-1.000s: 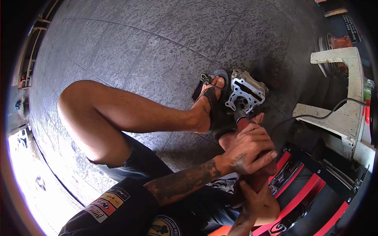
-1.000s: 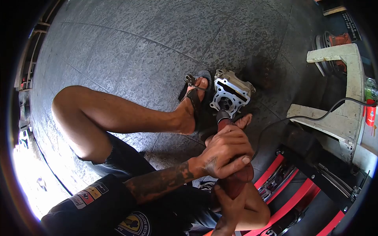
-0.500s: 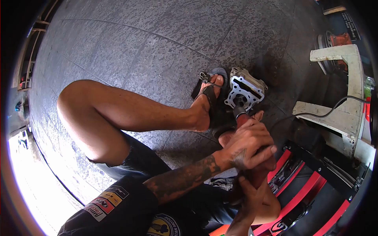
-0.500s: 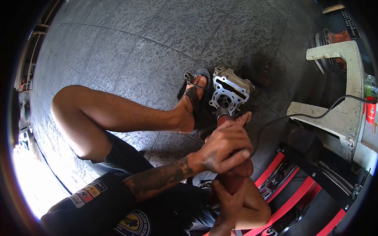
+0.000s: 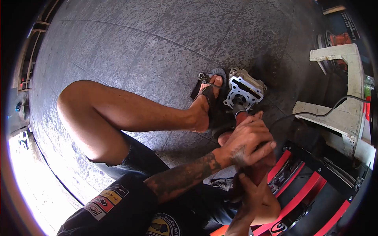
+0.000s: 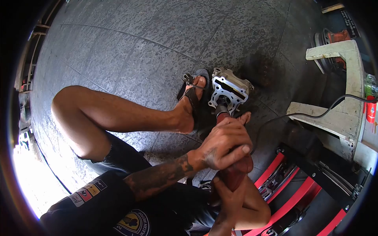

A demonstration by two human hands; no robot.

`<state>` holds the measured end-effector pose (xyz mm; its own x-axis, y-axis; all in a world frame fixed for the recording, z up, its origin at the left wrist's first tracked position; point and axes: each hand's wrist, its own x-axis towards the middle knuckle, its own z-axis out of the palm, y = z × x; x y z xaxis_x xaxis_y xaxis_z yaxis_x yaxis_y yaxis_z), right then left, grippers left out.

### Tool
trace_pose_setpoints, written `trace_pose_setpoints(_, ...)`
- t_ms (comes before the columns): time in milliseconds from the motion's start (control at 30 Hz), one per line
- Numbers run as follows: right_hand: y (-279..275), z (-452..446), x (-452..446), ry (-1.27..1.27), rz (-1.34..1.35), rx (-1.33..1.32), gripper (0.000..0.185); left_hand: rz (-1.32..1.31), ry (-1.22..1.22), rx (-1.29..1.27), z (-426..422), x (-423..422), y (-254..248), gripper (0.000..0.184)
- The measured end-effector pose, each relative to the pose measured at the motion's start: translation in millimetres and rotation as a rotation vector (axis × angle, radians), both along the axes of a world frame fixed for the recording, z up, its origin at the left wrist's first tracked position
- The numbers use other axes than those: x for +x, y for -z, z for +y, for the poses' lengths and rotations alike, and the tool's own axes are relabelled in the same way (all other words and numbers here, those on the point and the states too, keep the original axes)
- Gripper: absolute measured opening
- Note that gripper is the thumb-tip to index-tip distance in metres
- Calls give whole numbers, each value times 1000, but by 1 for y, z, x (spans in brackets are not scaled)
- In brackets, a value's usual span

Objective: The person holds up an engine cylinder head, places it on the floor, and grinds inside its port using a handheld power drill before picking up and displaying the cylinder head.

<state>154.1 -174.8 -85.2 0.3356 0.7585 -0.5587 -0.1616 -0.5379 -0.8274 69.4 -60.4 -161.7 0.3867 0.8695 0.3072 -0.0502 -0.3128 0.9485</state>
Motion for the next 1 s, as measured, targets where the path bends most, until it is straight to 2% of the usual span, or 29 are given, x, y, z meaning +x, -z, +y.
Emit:
trace_pose_setpoints(133, -6, 15, -4, -23, -50, -69, 59, -12, -11, -14, 7, 0, 2, 30)
trace_pose_setpoints(267, -1, -11, 2, -57, -64, -16, 60, 2, 4, 7, -6, -2, -7, 29)
trace_pose_setpoints(367, 0, -14, 1, 41, -10, 5, 60, 3, 5, 10, -8, -1, -5, 28)
trace_pose_setpoints(467, 3, 0, 3, -23, -23, 24, 61, 8, 10, 6, 3, -1, 2, 28)
trace_pose_setpoints(567, -7, 14, -4, -51, -9, -64, 62, -25, 7, -26, 5, -1, 1, 30)
trace_pose_setpoints(667, 1, -7, 2, -29, 49, -25, 65, -32, 10, -27, -4, -1, -3, 31)
trace_pose_setpoints(767, 15, -29, 11, -38, -86, 7, 65, -2, 7, 11, -8, -2, -7, 29)
trace_pose_setpoints(1000, -10, 14, -9, -16, 28, -9, 64, -75, -4, -60, 5, 0, 2, 31)
